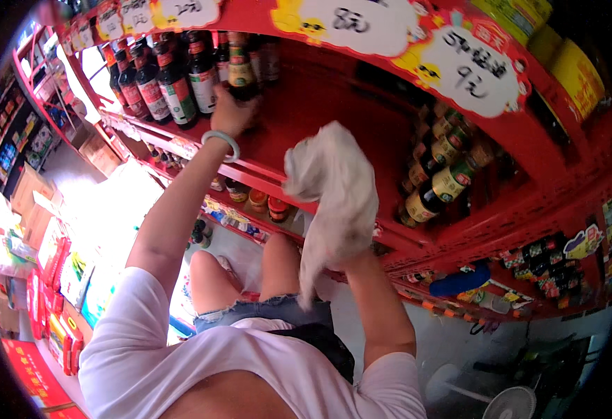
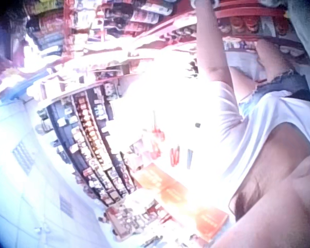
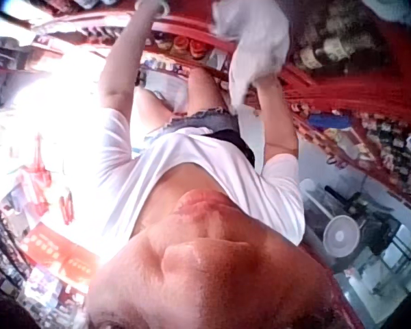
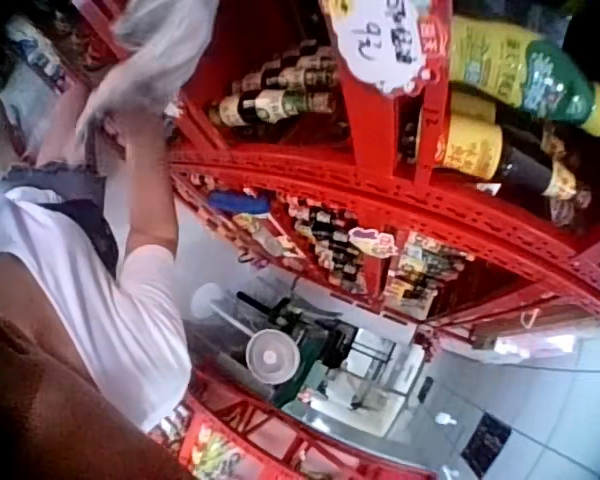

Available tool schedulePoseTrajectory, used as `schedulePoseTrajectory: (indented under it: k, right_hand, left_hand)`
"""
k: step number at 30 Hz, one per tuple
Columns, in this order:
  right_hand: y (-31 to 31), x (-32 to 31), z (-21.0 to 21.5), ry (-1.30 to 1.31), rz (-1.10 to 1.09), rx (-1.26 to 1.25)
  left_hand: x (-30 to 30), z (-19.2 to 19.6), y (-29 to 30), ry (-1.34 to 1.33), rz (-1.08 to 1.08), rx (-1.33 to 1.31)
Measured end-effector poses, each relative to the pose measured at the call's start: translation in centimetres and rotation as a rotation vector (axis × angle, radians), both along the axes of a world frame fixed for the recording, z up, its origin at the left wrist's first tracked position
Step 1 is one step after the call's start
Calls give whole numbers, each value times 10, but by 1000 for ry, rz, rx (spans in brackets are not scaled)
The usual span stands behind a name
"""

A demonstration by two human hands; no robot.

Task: The person wipes a red metal shelf with a cloth and rearranges bottles of sauces and condiments on the shelf. The person uses a cloth to clean the shelf surface and handles multiple bottles to organize them.

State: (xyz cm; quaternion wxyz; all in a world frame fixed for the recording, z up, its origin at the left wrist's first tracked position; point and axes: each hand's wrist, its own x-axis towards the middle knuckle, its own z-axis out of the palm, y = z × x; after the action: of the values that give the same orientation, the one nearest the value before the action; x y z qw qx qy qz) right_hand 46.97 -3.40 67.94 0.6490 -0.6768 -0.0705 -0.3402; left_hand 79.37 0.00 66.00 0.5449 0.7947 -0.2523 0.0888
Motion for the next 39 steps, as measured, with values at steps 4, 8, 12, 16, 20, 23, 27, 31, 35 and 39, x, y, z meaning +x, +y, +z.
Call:
schedulePoseTrajectory:
  k: [4, 8, 12, 16, 20, 23, 27, 31, 35, 39]
  right_hand:
    - [-16, 86, 44, -73, -143, -173]
    - [-52, 178, 89, -191, -483, -618]
    - [-48, 213, 109, -54, -637, -600]
    - [-80, 249, 95, -12, -781, -685]
    - [-78, 259, 60, -242, -405, -177]
    - [-80, 252, 26, -244, -604, -751]
    - [-65, 228, 4, 211, -541, -446]
    - [-74, 213, -14, 271, -372, -386]
    - [-82, 212, -9, 387, -295, -449]
    - [-99, 233, -36, 294, 166, -7]
  left_hand:
    - [-48, 2, 4, -91, 23, 192]
    - [-87, 6, 0, -114, -11, 156]
    - [-94, 4, 3, -68, -80, -10]
    - [-77, -20, -1, -37, -317, -92]
    - [-62, -24, 10, 222, -574, -205]
    - [-45, -20, 21, 785, -719, -727]
    - [-43, -21, 16, 800, -753, -788]
    - [-44, -18, 10, 844, -610, -862]
    - [-41, 11, 5, 479, -376, -809]
    - [-49, 68, -10, -139, -343, -327]
